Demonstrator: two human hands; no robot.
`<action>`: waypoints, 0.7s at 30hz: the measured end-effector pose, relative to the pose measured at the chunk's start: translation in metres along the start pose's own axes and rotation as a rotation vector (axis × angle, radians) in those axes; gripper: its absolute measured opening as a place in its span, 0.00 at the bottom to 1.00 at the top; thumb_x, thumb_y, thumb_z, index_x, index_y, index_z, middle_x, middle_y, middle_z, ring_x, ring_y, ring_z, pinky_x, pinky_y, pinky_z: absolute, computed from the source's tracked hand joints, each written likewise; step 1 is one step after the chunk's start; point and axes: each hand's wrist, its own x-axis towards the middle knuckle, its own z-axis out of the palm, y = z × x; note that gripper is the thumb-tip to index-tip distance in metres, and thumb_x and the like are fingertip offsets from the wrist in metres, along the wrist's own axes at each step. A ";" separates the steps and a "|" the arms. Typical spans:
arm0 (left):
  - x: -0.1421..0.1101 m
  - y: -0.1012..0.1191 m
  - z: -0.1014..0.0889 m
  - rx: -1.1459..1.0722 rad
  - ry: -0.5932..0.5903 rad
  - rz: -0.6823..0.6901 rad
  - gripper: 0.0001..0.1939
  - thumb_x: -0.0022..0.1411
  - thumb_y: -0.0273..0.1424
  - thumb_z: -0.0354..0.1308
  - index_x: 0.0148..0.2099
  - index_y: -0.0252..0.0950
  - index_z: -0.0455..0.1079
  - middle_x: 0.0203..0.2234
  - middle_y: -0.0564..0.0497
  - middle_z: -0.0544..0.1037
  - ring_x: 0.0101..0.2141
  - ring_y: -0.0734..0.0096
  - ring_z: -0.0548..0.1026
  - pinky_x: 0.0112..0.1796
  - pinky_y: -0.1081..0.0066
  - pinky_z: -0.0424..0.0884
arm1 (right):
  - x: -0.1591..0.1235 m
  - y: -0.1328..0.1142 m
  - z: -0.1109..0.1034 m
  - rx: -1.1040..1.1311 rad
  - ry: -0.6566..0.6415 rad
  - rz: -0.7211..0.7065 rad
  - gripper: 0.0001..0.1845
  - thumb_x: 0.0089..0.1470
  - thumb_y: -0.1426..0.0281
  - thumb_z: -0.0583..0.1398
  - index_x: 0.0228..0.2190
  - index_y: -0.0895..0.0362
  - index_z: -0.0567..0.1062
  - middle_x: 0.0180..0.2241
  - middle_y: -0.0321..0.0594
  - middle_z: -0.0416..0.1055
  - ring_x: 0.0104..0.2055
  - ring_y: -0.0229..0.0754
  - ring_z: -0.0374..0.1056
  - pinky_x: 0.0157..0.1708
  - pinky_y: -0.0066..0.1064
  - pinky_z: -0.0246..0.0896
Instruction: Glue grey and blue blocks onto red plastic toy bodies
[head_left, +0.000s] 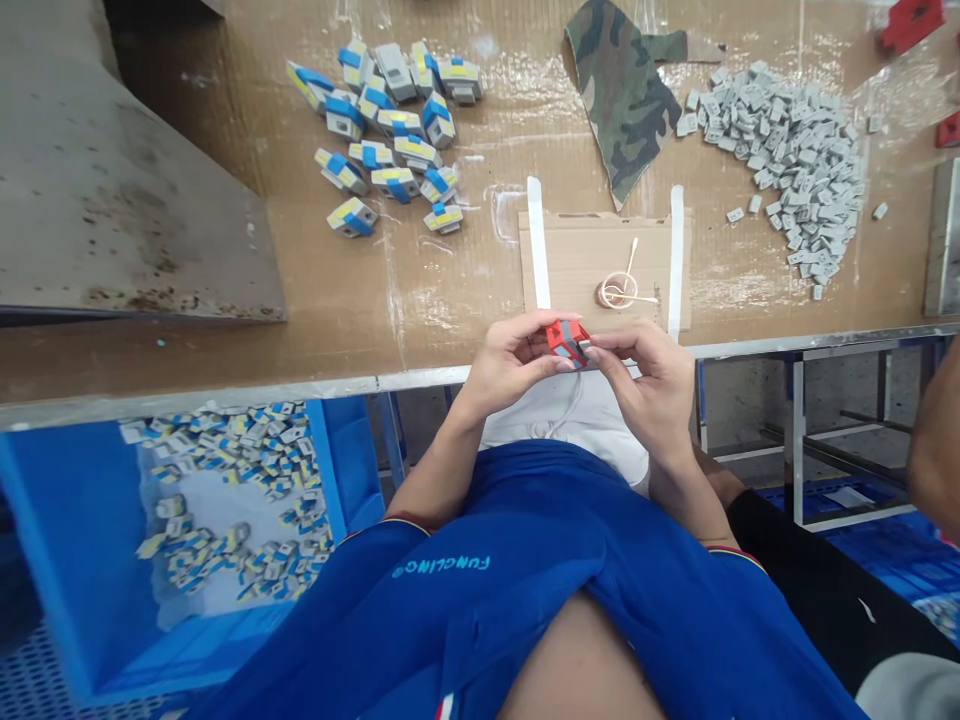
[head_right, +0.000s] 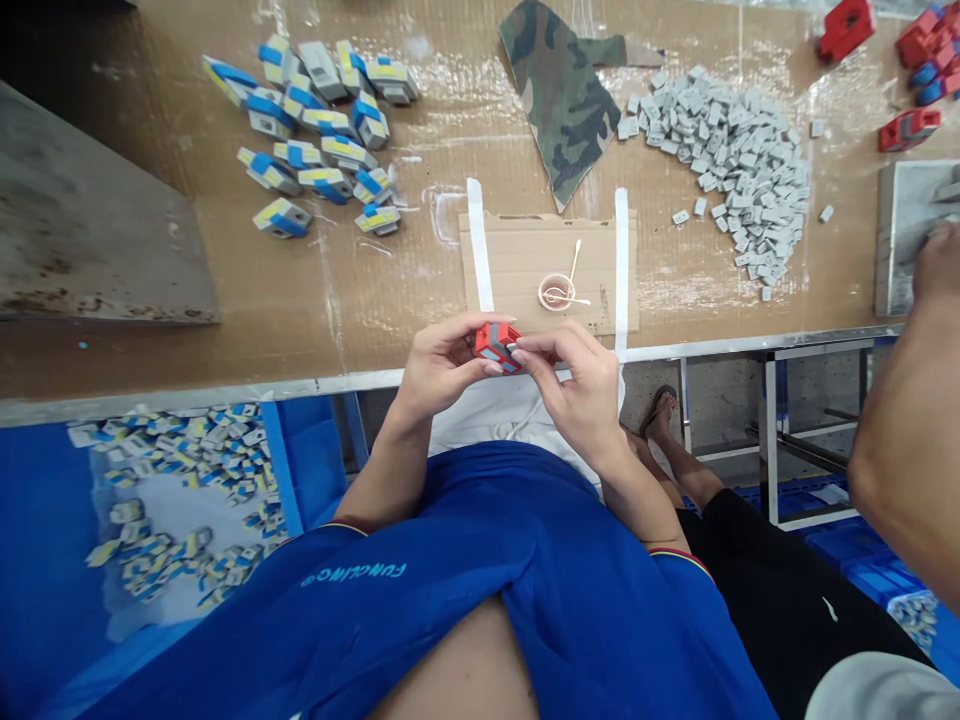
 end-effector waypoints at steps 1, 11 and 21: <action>0.000 0.000 0.000 0.004 0.004 -0.004 0.25 0.56 0.37 0.77 0.55 0.39 0.80 0.43 0.47 0.85 0.42 0.66 0.84 0.42 0.71 0.81 | 0.000 0.000 0.000 -0.006 -0.003 0.009 0.03 0.61 0.71 0.67 0.35 0.49 0.81 0.32 0.35 0.79 0.35 0.41 0.74 0.33 0.34 0.72; -0.001 0.001 0.000 0.055 0.017 0.014 0.26 0.57 0.40 0.76 0.56 0.39 0.80 0.42 0.47 0.85 0.40 0.68 0.84 0.41 0.73 0.80 | -0.004 0.004 0.003 0.070 -0.003 0.057 0.02 0.63 0.70 0.67 0.36 0.49 0.80 0.34 0.35 0.78 0.37 0.42 0.75 0.35 0.35 0.71; -0.002 0.002 0.001 0.067 0.032 0.010 0.25 0.57 0.36 0.76 0.57 0.40 0.80 0.43 0.48 0.85 0.40 0.69 0.83 0.41 0.73 0.80 | -0.004 -0.003 0.009 -0.071 0.037 -0.007 0.06 0.64 0.72 0.65 0.35 0.49 0.78 0.33 0.35 0.77 0.35 0.41 0.72 0.34 0.36 0.69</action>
